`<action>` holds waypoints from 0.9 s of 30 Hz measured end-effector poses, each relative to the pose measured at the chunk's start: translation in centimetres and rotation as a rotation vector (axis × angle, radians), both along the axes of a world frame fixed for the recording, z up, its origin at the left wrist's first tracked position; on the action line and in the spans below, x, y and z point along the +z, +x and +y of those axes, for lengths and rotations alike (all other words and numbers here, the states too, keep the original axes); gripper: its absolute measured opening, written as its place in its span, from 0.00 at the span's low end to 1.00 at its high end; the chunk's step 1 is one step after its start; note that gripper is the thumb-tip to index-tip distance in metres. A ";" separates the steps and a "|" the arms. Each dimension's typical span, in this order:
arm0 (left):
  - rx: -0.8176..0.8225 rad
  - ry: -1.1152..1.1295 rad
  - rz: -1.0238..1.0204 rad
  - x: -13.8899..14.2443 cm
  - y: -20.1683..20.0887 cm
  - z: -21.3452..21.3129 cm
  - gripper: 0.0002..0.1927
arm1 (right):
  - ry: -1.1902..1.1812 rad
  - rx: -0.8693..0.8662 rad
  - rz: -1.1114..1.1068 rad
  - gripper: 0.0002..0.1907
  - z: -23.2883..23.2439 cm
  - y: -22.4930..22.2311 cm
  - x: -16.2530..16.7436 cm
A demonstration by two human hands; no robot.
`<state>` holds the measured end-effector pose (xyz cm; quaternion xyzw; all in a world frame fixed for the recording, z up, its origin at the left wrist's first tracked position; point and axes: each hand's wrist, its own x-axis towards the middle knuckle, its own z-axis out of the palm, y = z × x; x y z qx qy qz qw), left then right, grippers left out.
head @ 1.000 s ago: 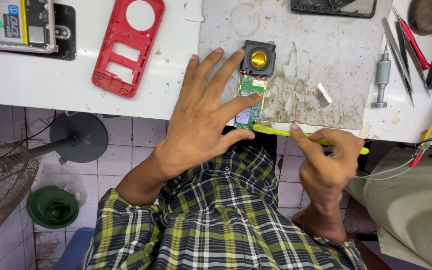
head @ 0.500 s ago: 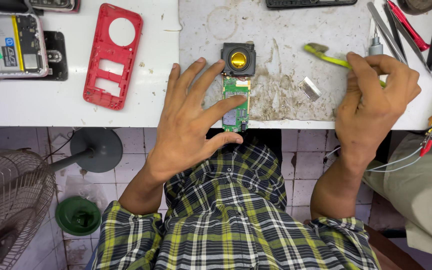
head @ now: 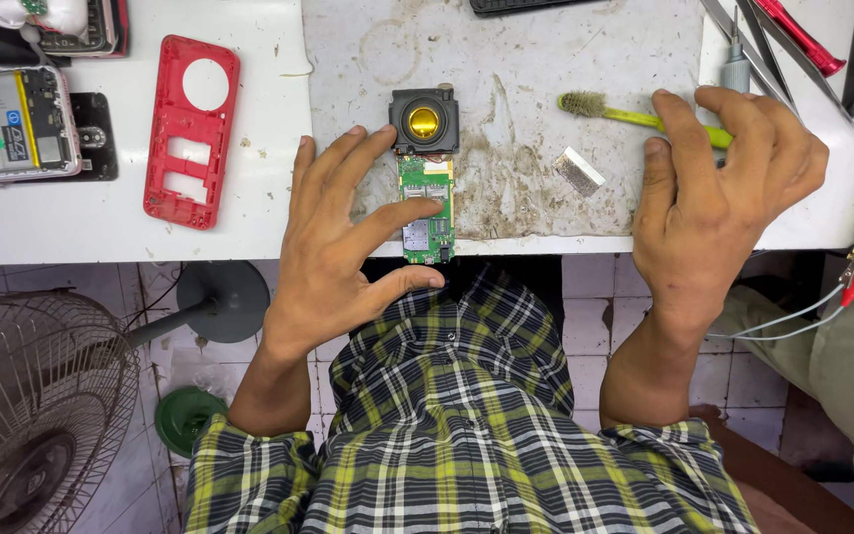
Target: The person cleans a circuit board with a brush and applies flux paste. They then use a soldering iron to work on the board and connect a battery to a phone chassis, reassembling the device.
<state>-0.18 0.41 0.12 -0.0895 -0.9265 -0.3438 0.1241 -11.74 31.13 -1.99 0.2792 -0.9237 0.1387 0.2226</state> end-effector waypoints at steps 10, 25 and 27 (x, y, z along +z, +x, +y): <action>0.175 0.612 -0.092 -1.5 5.8 2.0 0.10 | -0.816 0.292 -0.334 0.08 -4.0 7.4 -2.4; -0.055 0.915 -0.562 -1.1 5.4 0.7 0.30 | -1.124 0.249 -1.263 0.20 -10.1 9.0 -2.0; -0.134 0.989 -0.586 -0.9 4.8 0.4 0.32 | -1.155 0.221 -1.284 0.20 -10.0 8.5 -1.6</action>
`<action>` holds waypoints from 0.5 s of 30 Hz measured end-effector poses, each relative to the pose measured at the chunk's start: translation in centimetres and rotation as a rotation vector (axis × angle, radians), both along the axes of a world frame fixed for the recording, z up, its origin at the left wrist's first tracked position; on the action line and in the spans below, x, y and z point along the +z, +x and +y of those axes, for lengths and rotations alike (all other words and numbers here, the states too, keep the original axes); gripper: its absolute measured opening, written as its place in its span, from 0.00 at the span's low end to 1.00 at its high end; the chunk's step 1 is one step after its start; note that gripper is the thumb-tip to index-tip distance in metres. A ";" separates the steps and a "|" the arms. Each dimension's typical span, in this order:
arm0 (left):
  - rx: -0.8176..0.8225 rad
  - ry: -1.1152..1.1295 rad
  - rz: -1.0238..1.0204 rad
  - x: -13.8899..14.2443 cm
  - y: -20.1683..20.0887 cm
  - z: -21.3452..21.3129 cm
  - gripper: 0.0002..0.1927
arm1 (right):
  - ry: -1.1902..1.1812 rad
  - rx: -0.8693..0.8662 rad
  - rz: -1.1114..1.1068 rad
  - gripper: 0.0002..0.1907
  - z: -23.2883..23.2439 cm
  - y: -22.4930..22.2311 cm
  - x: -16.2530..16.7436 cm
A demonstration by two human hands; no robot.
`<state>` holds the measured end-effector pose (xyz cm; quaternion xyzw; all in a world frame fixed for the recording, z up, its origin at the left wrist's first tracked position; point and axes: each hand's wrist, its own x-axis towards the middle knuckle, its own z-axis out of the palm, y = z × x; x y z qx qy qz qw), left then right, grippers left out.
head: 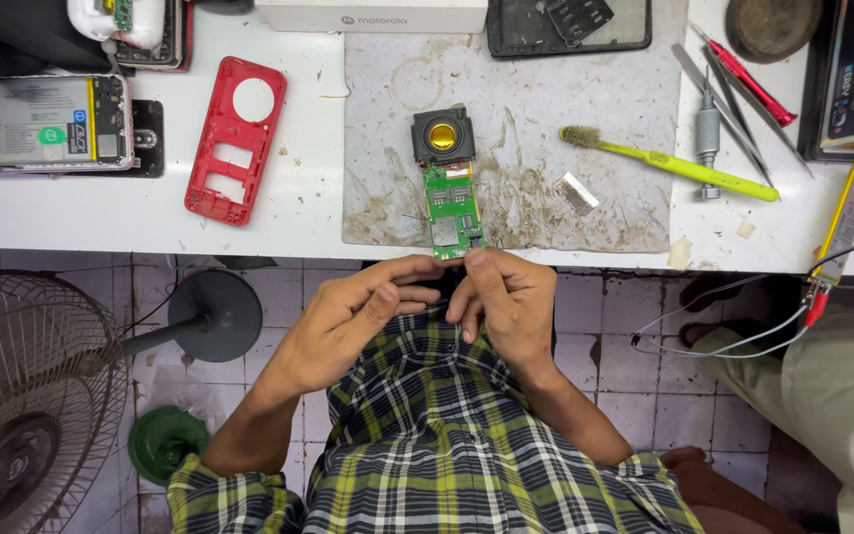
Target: The person cleans a circuit board with a brush and applies flux paste. They then use a soldering iron to work on the board and connect a battery to a phone chassis, reassembling the device.
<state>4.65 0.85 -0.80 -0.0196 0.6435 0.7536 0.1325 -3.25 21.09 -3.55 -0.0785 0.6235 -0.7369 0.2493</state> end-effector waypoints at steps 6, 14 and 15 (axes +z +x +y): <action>-0.008 0.486 -0.222 0.3 -2.9 -0.3 0.35 | 0.009 -0.013 0.070 0.20 -0.5 -0.4 0.8; 0.143 0.797 -0.064 1.2 -6.8 0.8 0.31 | -0.011 0.027 0.157 0.19 0.2 -1.2 0.9; 0.144 0.780 -0.062 1.1 -7.1 0.9 0.32 | -0.015 0.046 0.194 0.18 0.3 -1.2 0.8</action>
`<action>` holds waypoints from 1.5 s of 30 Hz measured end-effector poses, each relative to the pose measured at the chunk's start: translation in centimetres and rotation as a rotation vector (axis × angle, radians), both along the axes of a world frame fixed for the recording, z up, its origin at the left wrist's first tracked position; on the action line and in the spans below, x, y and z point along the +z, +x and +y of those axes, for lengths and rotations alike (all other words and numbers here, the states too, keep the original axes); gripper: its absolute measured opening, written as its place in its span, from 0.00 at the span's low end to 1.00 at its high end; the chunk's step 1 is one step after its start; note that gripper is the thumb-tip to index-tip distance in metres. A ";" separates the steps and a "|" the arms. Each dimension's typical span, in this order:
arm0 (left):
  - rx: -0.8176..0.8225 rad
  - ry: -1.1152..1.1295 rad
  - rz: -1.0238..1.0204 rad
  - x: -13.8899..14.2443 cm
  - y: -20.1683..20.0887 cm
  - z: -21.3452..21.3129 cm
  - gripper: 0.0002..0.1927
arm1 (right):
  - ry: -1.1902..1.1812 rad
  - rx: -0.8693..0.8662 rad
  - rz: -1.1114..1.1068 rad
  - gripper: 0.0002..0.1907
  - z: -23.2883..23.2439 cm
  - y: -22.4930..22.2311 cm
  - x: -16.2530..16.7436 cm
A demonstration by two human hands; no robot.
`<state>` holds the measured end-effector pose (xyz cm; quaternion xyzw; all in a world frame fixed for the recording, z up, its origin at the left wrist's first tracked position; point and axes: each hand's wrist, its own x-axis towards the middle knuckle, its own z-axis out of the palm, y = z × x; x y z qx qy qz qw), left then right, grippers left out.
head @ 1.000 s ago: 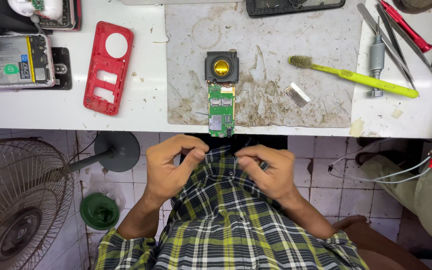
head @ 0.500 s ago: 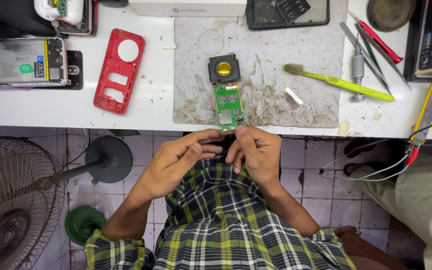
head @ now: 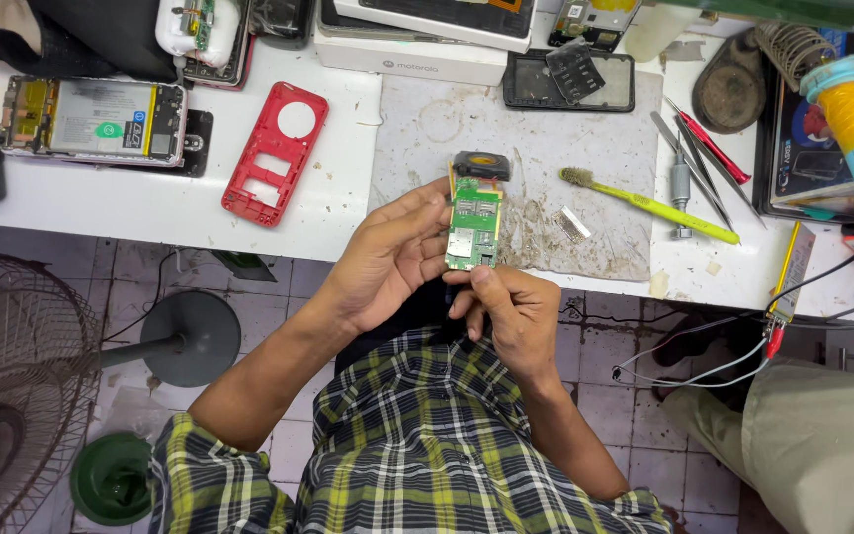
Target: The person cleans a circuit board with a brush and applies flux paste. They then use a soldering iron to work on the board and connect a battery to a phone chassis, reassembling the device.
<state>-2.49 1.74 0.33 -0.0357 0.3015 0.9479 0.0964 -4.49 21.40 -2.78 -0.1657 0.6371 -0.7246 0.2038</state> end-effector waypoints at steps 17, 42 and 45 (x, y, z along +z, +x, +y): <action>0.188 -0.439 0.170 0.7 -0.7 -0.1 0.29 | 0.170 0.070 0.121 0.15 1.9 -1.5 3.1; 0.154 -0.429 0.187 2.3 2.3 1.1 0.35 | 0.033 0.019 0.140 0.15 4.3 1.2 3.4; 0.135 -0.423 0.186 2.3 2.5 1.0 0.35 | 0.032 0.019 0.144 0.15 4.3 1.2 3.5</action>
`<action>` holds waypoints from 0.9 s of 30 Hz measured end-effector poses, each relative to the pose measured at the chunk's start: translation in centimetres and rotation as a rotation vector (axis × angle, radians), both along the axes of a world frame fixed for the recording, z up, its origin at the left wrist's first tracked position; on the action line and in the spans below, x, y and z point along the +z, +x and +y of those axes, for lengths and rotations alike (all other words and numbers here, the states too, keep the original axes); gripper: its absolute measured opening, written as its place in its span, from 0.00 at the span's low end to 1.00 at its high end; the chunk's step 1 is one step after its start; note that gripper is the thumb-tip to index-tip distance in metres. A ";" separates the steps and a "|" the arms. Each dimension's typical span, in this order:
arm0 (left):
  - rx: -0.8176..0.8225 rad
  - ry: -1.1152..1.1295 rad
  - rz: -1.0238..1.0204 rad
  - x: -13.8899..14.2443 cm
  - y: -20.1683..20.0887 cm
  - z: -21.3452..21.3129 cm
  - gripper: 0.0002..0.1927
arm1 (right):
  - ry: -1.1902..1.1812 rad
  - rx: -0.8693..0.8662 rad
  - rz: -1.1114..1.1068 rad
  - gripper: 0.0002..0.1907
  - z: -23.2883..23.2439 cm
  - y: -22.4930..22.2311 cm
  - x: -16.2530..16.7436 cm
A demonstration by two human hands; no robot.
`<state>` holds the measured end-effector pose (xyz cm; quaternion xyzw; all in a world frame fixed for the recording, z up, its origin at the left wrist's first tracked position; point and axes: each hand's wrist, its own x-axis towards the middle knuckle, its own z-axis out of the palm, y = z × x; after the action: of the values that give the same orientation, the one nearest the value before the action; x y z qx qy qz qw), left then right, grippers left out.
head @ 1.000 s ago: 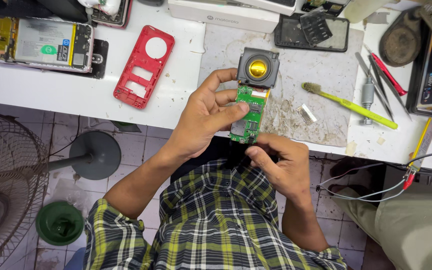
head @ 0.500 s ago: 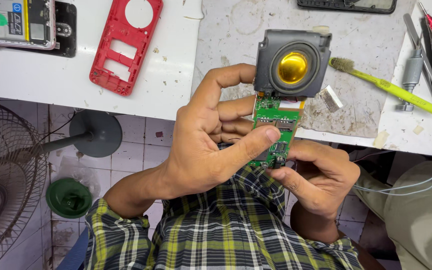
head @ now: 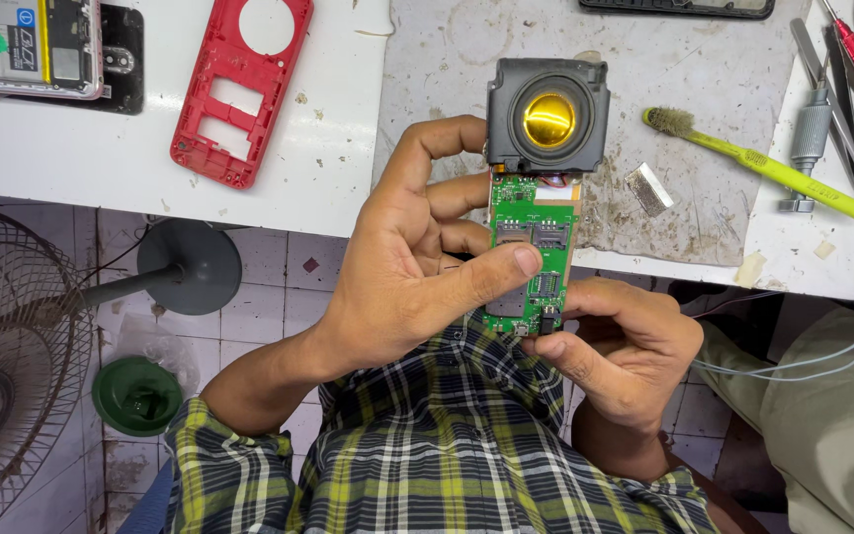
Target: The person cleans a circuit board with a brush and applies flux paste. They then use a soldering iron to work on the board and connect a battery to a phone chassis, reassembling the device.
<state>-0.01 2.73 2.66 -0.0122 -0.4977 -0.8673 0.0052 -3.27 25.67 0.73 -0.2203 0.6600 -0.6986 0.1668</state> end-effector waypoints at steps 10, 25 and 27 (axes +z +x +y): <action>0.008 0.017 -0.013 0.1 0.3 0.1 0.34 | -0.008 0.019 0.042 0.14 0.0 0.1 0.2; -0.099 0.119 -0.034 -2.5 -0.2 -0.5 0.36 | 0.080 -0.029 0.234 0.15 -1.0 0.5 1.3; -0.114 0.146 -0.022 -3.1 -0.2 -0.6 0.34 | 0.150 -0.061 0.384 0.15 -1.5 0.5 1.5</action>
<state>-0.25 2.12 -0.48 -0.0308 -0.4317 -0.9002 -0.0488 -2.81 24.15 2.25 -0.3164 0.7363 -0.5972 0.0326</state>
